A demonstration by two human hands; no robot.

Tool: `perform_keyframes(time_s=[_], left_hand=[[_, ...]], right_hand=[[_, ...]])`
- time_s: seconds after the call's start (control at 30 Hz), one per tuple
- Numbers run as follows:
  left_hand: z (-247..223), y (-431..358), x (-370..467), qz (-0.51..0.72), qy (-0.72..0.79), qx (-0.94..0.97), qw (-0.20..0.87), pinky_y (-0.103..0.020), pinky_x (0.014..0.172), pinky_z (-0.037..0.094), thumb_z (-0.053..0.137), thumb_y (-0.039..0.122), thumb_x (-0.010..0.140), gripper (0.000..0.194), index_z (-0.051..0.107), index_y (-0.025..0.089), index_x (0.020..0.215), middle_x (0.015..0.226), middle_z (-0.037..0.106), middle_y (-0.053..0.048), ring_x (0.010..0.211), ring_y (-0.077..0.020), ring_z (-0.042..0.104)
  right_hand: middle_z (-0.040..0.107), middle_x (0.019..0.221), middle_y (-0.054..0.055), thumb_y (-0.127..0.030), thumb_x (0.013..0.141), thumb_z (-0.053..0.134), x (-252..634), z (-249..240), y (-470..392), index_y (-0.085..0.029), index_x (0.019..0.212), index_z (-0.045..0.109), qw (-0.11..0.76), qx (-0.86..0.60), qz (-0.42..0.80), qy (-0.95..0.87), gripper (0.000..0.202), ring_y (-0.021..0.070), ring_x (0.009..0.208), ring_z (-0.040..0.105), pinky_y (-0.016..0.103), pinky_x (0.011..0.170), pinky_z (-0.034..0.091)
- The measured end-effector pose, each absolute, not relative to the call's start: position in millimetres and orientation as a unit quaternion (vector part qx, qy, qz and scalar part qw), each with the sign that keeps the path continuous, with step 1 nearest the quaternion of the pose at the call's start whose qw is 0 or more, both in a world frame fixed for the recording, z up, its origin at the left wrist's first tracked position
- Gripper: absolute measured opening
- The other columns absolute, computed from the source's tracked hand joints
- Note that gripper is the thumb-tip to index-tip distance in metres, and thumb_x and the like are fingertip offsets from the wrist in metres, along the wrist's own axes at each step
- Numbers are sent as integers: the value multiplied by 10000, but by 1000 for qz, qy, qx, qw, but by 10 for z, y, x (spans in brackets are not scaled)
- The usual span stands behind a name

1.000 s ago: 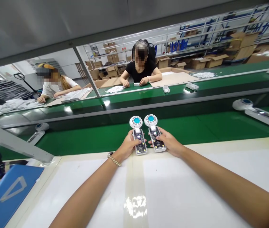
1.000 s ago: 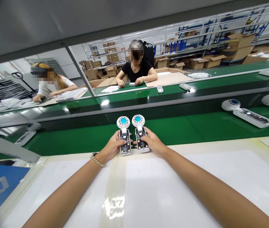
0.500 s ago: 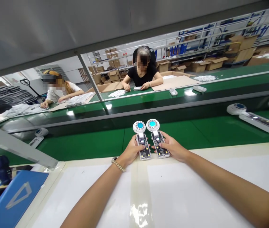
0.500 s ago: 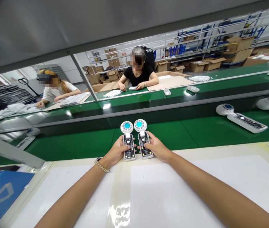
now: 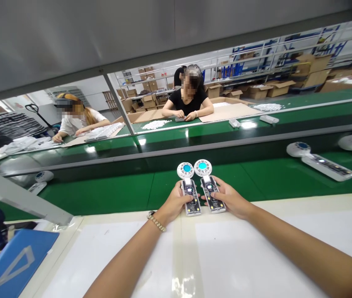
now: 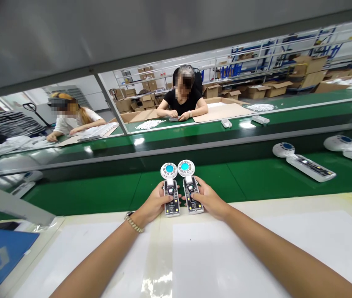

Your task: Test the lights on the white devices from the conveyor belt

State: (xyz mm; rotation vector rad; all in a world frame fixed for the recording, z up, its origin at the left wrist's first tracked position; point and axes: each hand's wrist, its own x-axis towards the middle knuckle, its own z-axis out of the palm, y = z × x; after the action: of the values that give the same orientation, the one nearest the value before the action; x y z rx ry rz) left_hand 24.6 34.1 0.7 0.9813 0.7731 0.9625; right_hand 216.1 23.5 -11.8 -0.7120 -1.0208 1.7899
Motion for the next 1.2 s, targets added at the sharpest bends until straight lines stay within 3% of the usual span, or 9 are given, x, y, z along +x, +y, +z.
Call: perform_keyframes(time_s=[0.4, 0.53, 0.63, 0.77, 0.87, 0.97, 1.03, 1.1, 1.2], left_hand=[[23, 352, 252, 439, 334, 421, 720, -327, 769, 460, 705, 92, 596, 476, 478, 174, 1007, 992, 572, -66, 891, -206, 575], [74, 382, 258, 418, 346, 365, 756, -369, 727, 483, 613, 437, 718, 363, 556, 126, 896, 827, 634, -97, 768, -224, 606], [111, 403, 248, 377, 369, 322, 786, -406, 723, 487, 393, 669, 736, 591, 564, 108, 661, 564, 610, -98, 563, -203, 592], [130, 411, 254, 368, 405, 327, 770, -377, 691, 499, 315, 726, 719, 662, 527, 125, 541, 415, 535, -67, 436, -156, 529], [99, 431, 249, 394, 439, 344, 731, -376, 713, 498, 379, 695, 720, 607, 558, 121, 637, 512, 575, -65, 509, -164, 558], [12, 507, 177, 444, 501, 423, 611, -377, 771, 478, 616, 545, 654, 455, 565, 128, 831, 752, 625, -79, 698, -204, 599], [-63, 582, 97, 468, 539, 486, 505, -395, 835, 441, 715, 422, 592, 508, 523, 143, 970, 919, 608, -100, 850, -245, 583], [-110, 645, 25, 490, 576, 521, 397, -436, 932, 356, 703, 394, 612, 578, 469, 141, 1076, 1086, 543, -142, 1034, -290, 503], [23, 603, 1, 542, 578, 544, 278, -434, 1043, 189, 607, 405, 713, 546, 441, 130, 1155, 1294, 377, -167, 1236, -296, 301]], right_hand=[[605, 988, 53, -176, 693, 676, 2120, -89, 227, -255, 1187, 352, 476, -266, 737, -400, 596, 233, 886, 614, 373, 742, 498], [640, 882, 67, -375, 778, 568, 2114, -33, 252, -188, 1005, 481, 450, -249, 781, -354, 306, 225, 731, 643, 367, 684, 501], [635, 671, 59, -613, 808, 349, 2141, -20, 279, -159, 794, 528, 434, -255, 806, -312, 489, 195, 538, 619, 305, 537, 486], [568, 500, 24, -690, 773, 294, 2185, -36, 298, -168, 650, 499, 453, -279, 795, -291, 574, 146, 404, 542, 266, 466, 451], [568, 528, 23, -676, 762, 356, 2230, -64, 340, -170, 681, 511, 460, -333, 749, -342, 535, 149, 457, 551, 289, 521, 474], [614, 687, 33, -522, 687, 620, 2344, -150, 454, -168, 838, 530, 487, -403, 634, -445, 396, 186, 642, 601, 319, 656, 490], [617, 894, 60, -417, 608, 724, 2457, -254, 567, -181, 999, 491, 509, -449, 527, -510, 512, 232, 844, 595, 362, 788, 467], [542, 1104, 103, -424, 609, 710, 2565, -351, 677, -191, 1148, 411, 528, -509, 405, -546, 659, 277, 1034, 517, 426, 905, 400], [417, 1258, 143, -471, 694, 620, 2648, -269, 697, -190, 1262, 322, 564, -554, 307, -529, 700, 303, 1163, 406, 481, 977, 316]])
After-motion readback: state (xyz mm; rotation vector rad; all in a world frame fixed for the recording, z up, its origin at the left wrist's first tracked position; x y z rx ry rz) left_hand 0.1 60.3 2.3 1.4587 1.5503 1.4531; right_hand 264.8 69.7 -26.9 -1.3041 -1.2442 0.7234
